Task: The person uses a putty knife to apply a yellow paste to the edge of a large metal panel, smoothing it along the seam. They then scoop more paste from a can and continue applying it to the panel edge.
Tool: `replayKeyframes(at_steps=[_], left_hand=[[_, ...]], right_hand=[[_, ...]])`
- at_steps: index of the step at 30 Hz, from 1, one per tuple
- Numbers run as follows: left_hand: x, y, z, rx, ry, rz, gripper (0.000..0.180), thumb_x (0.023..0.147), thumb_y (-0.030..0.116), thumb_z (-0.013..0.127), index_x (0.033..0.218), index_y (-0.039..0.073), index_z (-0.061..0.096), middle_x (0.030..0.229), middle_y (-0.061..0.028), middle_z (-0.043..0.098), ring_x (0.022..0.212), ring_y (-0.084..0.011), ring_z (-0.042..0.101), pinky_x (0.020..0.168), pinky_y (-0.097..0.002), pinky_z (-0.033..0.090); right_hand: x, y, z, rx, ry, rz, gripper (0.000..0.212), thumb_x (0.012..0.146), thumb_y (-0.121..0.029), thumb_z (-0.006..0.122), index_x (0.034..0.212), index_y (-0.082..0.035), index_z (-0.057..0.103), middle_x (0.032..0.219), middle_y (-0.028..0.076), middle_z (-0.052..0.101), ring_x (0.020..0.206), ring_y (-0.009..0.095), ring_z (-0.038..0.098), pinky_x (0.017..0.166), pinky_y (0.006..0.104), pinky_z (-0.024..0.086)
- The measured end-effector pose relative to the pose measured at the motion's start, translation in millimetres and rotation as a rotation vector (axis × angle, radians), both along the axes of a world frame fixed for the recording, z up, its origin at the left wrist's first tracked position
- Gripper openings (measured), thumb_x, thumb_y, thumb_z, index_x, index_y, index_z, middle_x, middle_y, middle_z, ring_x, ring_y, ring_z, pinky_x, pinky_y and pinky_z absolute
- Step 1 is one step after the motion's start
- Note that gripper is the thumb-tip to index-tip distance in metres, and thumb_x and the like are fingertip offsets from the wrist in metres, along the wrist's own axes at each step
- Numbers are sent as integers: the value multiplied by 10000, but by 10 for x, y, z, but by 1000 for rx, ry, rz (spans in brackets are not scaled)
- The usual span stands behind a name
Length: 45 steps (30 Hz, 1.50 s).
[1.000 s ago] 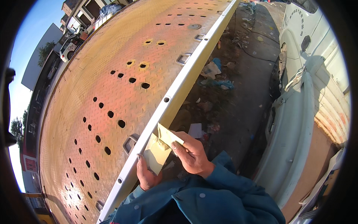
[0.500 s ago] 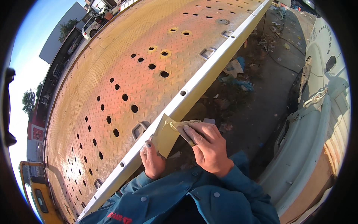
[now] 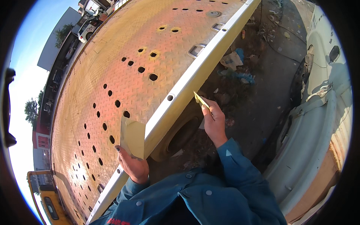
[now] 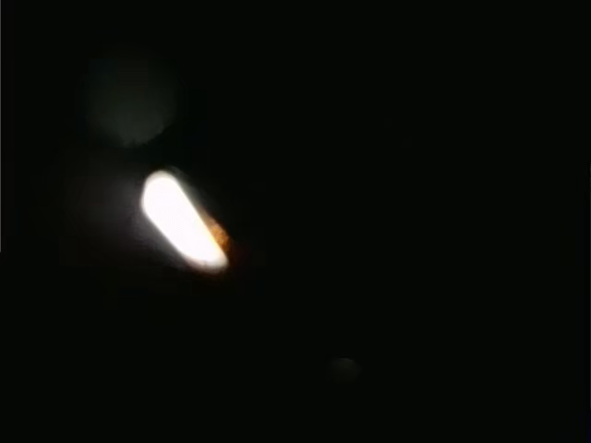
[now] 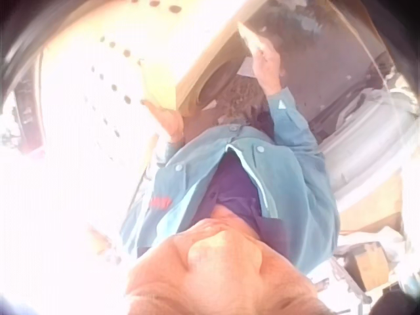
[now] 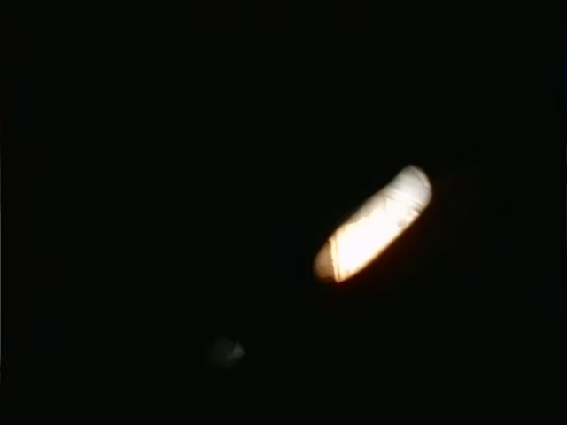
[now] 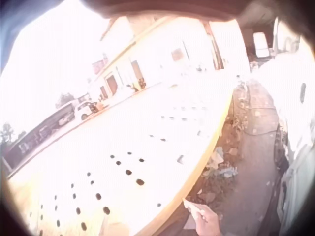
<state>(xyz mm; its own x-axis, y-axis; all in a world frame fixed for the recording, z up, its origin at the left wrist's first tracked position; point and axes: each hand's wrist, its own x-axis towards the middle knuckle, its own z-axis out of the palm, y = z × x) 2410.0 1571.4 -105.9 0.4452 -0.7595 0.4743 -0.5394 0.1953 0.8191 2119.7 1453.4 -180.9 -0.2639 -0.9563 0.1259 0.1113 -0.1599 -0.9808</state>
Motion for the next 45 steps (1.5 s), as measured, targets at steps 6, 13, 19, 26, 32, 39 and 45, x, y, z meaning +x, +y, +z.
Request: replayKeyframes(at_steps=[6,13,19,26,32,39,45], left_hand=[[-143,252,192,43,428,157,476,1224,349,560,1493,-43,581,1204,-177,685,1078,-318,645,969,-437,530],[339,602,166,47,-403,445,588,1193,547,569,1289,-23,677,1190,-134,729,1133,-232,702,989,-407,579],[689,749,249,8,696,240,576,1194,539,569,1269,-21,679,1188,-142,738,1111,-255,718,979,-416,593],[1238,1182,242,45,720,125,603,1191,555,570,1279,-32,678,1177,-149,747,1074,-246,721,933,-431,603],[1634,1330,-11,-8,-26,-132,368,1142,255,703,1332,-55,644,1084,-199,745,930,-337,698,843,-488,557],[1366,1344,-58,314,-154,-351,472,1183,347,636,1459,-33,586,1193,-157,747,1046,-287,701,938,-431,570],[860,998,146,310,1174,-390,517,1218,463,473,1382,-4,621,1313,-140,728,1197,-287,729,1018,-428,602]], right_hand=[[21,-755,-336,-151,87,-253,327,1204,-142,584,1473,-15,720,1417,109,723,1279,232,679,1114,366,541],[724,-382,-302,-252,234,-327,381,1147,-20,627,1521,-29,695,1443,139,692,1313,303,681,1120,384,566],[1518,307,-432,-283,206,-297,454,1109,46,647,1558,-18,668,1503,151,650,1377,304,660,1154,387,556],[2334,1269,-290,-252,343,-203,651,959,136,716,1595,35,621,1538,220,613,1426,403,612,1201,437,524],[2626,1924,-197,-198,322,-29,504,1035,74,708,1535,28,675,1483,196,691,1324,334,696,1134,377,547],[1823,1974,476,-38,-447,166,364,1198,-86,576,1515,75,654,1407,116,742,1260,155,683,1082,315,544],[1577,1917,913,-330,69,323,334,1166,-106,652,1471,9,724,1337,162,765,1171,272,765,959,344,619]])
